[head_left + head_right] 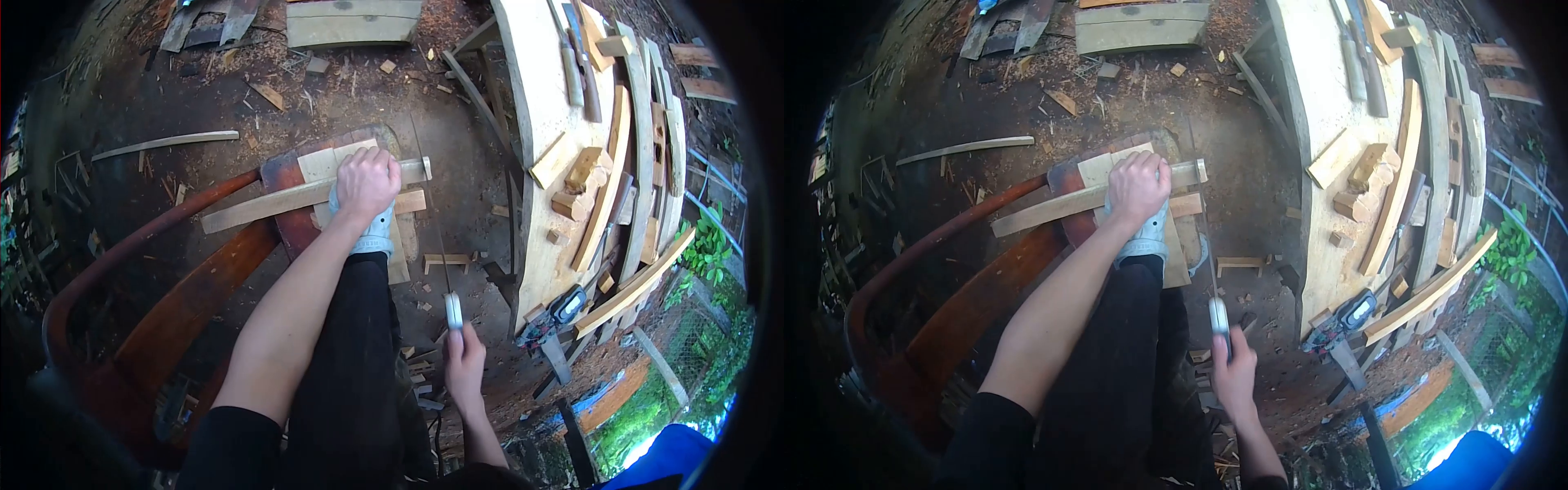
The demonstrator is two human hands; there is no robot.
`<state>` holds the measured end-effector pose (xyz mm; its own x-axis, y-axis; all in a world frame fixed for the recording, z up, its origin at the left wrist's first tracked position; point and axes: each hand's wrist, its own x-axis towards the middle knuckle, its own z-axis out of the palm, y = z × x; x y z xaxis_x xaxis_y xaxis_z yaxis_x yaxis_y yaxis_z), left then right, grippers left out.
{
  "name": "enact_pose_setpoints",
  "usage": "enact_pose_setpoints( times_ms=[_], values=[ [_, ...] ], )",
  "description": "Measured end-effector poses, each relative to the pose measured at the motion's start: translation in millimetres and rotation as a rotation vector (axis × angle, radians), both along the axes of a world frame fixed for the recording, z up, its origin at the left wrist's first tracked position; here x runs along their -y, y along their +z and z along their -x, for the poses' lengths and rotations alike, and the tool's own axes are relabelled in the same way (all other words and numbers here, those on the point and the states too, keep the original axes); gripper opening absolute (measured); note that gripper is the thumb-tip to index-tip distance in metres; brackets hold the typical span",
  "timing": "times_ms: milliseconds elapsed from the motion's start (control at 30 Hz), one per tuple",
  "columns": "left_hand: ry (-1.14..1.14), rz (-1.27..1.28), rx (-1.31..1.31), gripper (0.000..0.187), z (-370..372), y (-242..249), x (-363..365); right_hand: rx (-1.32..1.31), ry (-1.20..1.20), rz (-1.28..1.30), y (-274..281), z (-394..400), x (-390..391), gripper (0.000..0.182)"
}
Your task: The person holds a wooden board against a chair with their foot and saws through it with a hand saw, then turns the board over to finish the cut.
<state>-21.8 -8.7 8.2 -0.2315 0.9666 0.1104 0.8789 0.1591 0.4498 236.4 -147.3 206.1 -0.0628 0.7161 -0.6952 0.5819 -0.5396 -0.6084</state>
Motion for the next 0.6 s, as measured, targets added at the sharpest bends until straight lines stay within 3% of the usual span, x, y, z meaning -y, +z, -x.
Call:
enact_pose_setpoints(
  times_ms=[67, 167, 300, 433, 533, 600],
  values=[
    [0.005, 0.005, 0.003, 0.021, 2.2, -1.4, 0.4, 0.060, 0.072, -0.020, 42.2, -7.7, 9.4, 0.032],
    [0.005, 0.021, 0.021, 0.021, -0.3, -1.8, -0.1, 0.085, -0.028, 0.074, 66.2, -9.4, 6.2, 0.035],
    [0.007, 0.007, 0.037, 0.021, 0.8, -4.8, -1.3, 0.133, 0.035, -0.028, -17.3, 18.6, -41.3, 0.037],
    [0.014, 0.008, 0.045, 0.022, 4.4, -2.8, -3.3, 0.126, 0.106, -0.183, -116.1, 79.8, -115.8, 0.058],
    [0.011, 0.054, 0.076, 0.022, 4.5, -2.4, -1.1, 0.185, -0.022, -0.042, -115.2, 100.6, -135.9, 0.064],
    [0.026, 0.004, 0.084, 0.021, 1.9, -4.0, -2.3, 0.200, -0.036, -0.134, -118.5, 98.1, -123.0, 0.066]
  ],
)
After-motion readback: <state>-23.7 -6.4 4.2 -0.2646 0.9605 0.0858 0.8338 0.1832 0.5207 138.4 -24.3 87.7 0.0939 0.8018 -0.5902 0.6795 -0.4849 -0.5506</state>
